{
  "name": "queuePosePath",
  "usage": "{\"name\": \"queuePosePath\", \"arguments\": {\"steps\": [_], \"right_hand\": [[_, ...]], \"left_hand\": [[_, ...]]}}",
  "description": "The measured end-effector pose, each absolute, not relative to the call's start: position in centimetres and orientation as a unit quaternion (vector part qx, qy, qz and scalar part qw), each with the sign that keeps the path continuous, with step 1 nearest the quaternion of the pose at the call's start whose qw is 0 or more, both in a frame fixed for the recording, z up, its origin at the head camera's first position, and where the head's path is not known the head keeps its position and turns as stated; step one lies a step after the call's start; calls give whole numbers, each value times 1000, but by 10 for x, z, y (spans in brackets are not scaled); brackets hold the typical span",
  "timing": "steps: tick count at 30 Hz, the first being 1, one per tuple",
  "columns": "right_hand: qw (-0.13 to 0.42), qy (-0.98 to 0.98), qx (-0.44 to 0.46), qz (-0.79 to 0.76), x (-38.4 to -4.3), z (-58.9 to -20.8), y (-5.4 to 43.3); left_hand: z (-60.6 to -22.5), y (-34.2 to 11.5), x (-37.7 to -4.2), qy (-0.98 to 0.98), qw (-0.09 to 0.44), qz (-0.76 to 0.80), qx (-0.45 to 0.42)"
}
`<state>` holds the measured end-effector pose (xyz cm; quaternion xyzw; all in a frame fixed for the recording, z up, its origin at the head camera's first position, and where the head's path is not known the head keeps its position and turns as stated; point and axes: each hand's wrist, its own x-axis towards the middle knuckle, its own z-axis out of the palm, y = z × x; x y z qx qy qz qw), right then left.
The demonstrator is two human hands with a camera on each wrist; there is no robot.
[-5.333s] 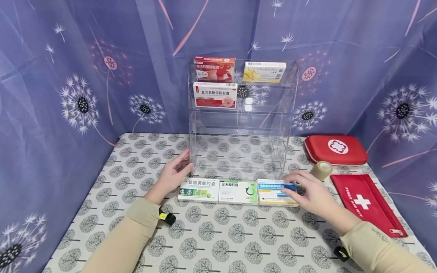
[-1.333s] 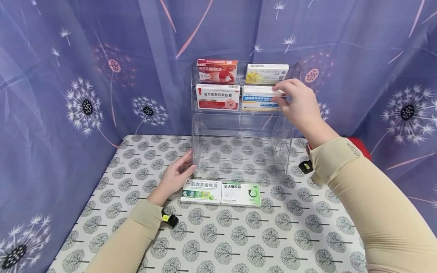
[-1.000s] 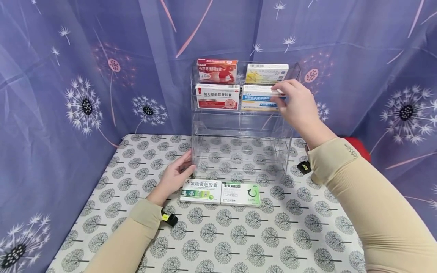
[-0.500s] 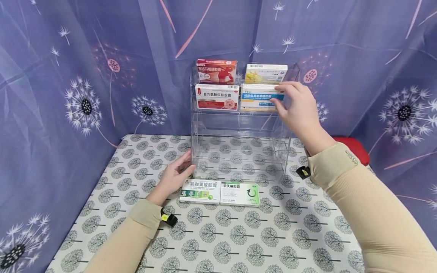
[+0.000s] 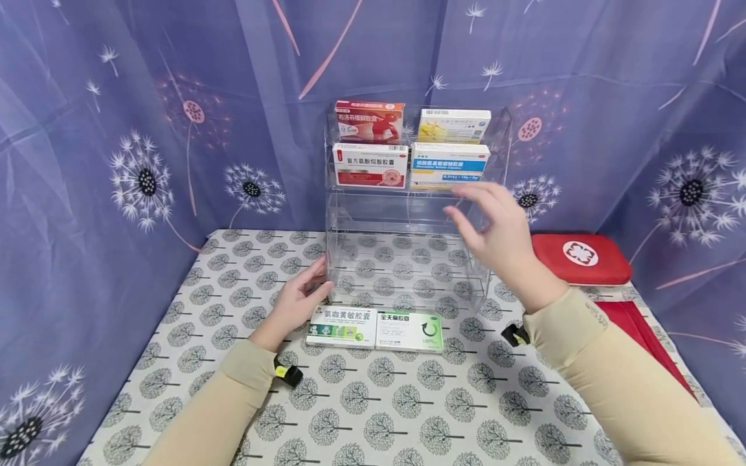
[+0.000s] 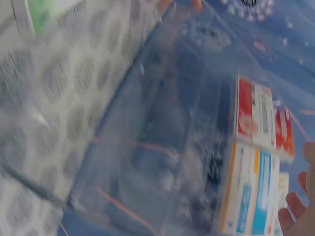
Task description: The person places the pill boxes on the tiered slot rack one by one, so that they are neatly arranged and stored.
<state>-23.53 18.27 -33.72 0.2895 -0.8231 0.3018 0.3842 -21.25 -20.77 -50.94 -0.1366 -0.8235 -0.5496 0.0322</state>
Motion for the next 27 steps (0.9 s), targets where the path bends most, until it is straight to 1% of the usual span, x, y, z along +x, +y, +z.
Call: {"name": "queuePosePath", "arguments": {"steps": [4,10,17,27], "right_hand": [[351,-820,331,308,-220,-357,173],[322,-812,363,323,-206,-387,160],[269,-822,379,329,-192,-419,152],[185,-845,397,308,-172,-451,150]], "left_hand": [[-509,-208,-213,-824,29,-549,-137],[-509,-208,-213,-822,29,-551,-139],[-509,-207,-213,-817,33,-557,-145],[-509,-207,-213,-818,35,-557,-143]]}}
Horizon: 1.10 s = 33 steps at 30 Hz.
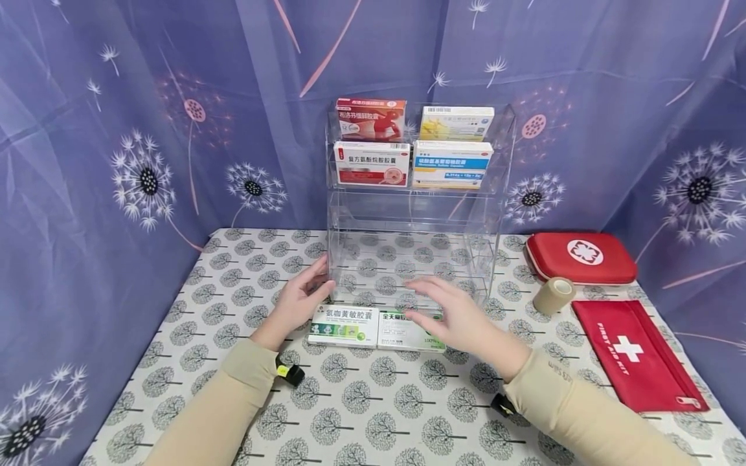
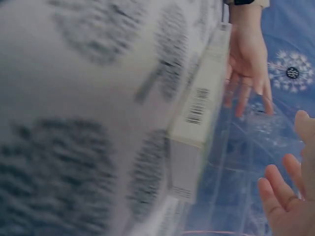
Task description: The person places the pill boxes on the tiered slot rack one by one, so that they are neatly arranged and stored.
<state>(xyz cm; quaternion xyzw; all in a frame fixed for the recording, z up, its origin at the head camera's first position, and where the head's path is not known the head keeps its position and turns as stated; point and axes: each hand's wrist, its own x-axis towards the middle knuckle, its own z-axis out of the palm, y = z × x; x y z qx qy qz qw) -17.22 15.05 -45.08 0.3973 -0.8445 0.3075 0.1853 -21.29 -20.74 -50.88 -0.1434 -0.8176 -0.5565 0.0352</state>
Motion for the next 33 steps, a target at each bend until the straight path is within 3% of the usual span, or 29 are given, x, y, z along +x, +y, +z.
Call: {"name": "queuePosePath", "arguments": {"steps": [15,26,33], "right_hand": [[118,-883,359,279,-165,-476,172],[107,-891,359,256,-165,-479,177],[53,-913,328,238,-164,-484,180]], "left_hand": [[-510,-209,-211,-821,19,-556,-129],[-507,-209,-214,-822,13,-555,-129],[-507,-209,-214,-816,11,-562,-135]]}}
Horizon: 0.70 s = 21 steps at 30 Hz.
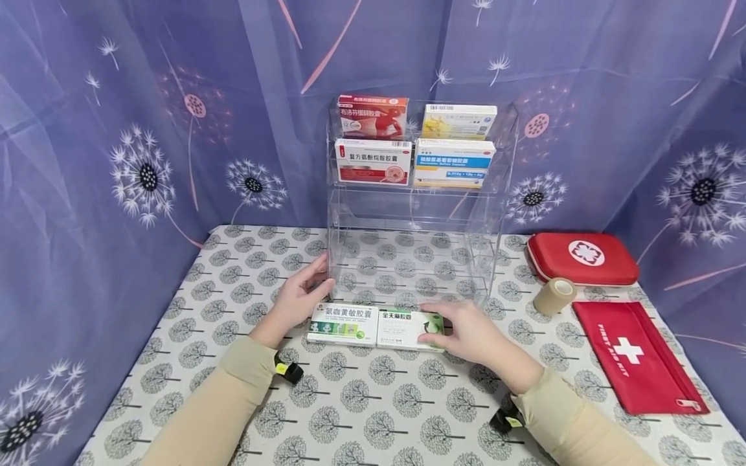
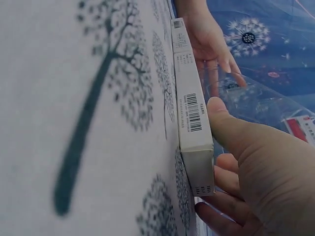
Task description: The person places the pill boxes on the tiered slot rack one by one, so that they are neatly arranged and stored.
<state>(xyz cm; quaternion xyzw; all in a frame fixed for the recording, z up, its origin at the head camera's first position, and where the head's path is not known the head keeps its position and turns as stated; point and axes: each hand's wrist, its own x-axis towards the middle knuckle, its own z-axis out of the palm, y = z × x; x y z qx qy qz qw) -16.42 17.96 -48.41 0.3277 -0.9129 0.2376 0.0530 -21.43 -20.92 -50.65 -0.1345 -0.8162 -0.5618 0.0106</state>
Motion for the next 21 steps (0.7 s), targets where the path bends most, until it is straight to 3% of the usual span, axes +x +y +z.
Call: {"name": "queuePosePath", "arguments": {"steps": [21], "right_hand": [[60,-903,298,303,-163,-490,185]], "left_hand": [[-507,-208,-214,-820,23,-554,-143]]}}
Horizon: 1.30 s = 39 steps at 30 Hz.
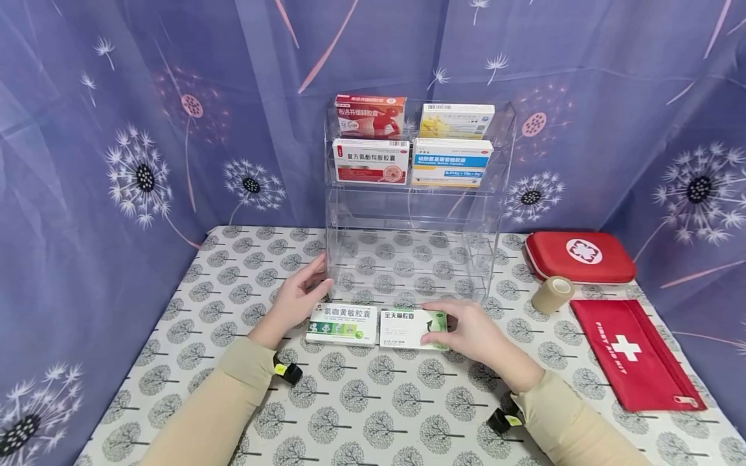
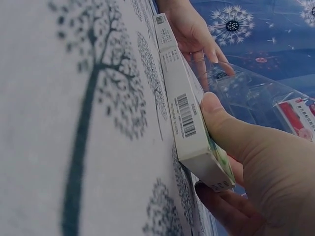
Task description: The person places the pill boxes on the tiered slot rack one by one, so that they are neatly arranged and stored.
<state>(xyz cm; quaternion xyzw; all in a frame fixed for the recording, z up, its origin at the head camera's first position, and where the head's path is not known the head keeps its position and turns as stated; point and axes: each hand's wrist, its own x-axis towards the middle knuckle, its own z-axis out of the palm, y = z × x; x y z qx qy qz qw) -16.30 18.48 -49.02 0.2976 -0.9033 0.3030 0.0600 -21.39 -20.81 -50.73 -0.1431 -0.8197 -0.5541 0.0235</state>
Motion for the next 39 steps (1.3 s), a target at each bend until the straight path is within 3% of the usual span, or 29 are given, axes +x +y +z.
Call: {"name": "queuePosePath", "arguments": {"steps": [18,31,39], "right_hand": [[79,-908,270,309,-155,-460,193],[308,-831,309,345,-194,-407,173],[362,-820,309,318,-219,-366,152]], "left_hand": [[-512,-204,-211,-819,17,-557,-135],[-512,-207,-213,-821,17,-557,-127],[-508,-207,-213,-825,19,-550,-127]]}}
